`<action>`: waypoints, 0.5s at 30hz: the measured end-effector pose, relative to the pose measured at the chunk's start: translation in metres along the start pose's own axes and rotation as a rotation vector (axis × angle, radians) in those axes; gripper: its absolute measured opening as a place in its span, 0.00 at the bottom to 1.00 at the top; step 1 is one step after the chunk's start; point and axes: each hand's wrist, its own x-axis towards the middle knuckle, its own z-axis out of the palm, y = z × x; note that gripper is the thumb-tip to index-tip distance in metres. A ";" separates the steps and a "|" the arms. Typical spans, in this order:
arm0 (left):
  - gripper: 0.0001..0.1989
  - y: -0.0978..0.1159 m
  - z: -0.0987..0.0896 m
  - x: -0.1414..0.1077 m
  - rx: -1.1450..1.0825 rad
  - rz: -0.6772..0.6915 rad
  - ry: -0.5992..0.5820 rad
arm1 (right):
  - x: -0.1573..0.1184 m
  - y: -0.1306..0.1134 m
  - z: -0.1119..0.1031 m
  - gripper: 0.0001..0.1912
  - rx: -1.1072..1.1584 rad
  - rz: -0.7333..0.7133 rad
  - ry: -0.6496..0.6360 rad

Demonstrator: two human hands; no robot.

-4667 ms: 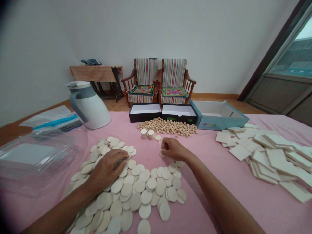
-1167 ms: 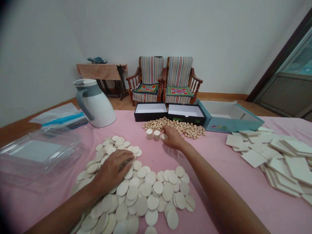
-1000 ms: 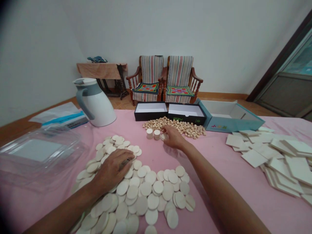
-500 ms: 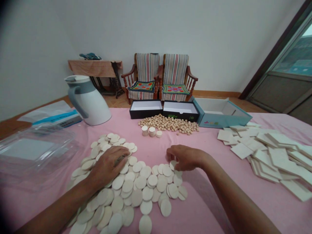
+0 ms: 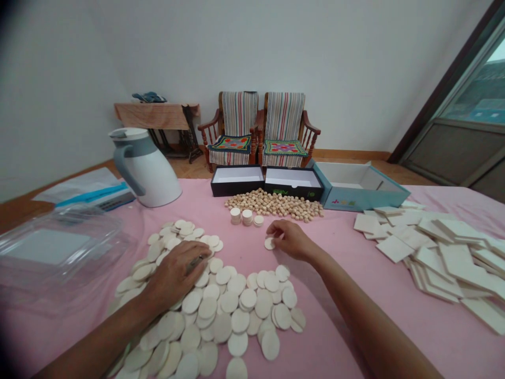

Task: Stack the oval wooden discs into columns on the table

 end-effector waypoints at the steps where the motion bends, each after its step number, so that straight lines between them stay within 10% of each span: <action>1: 0.09 0.000 0.000 0.000 0.002 -0.002 0.001 | 0.001 0.002 0.002 0.06 -0.042 0.013 0.047; 15: 0.08 0.004 -0.002 0.001 -0.003 -0.002 0.015 | 0.010 -0.012 0.021 0.09 -0.311 -0.018 0.184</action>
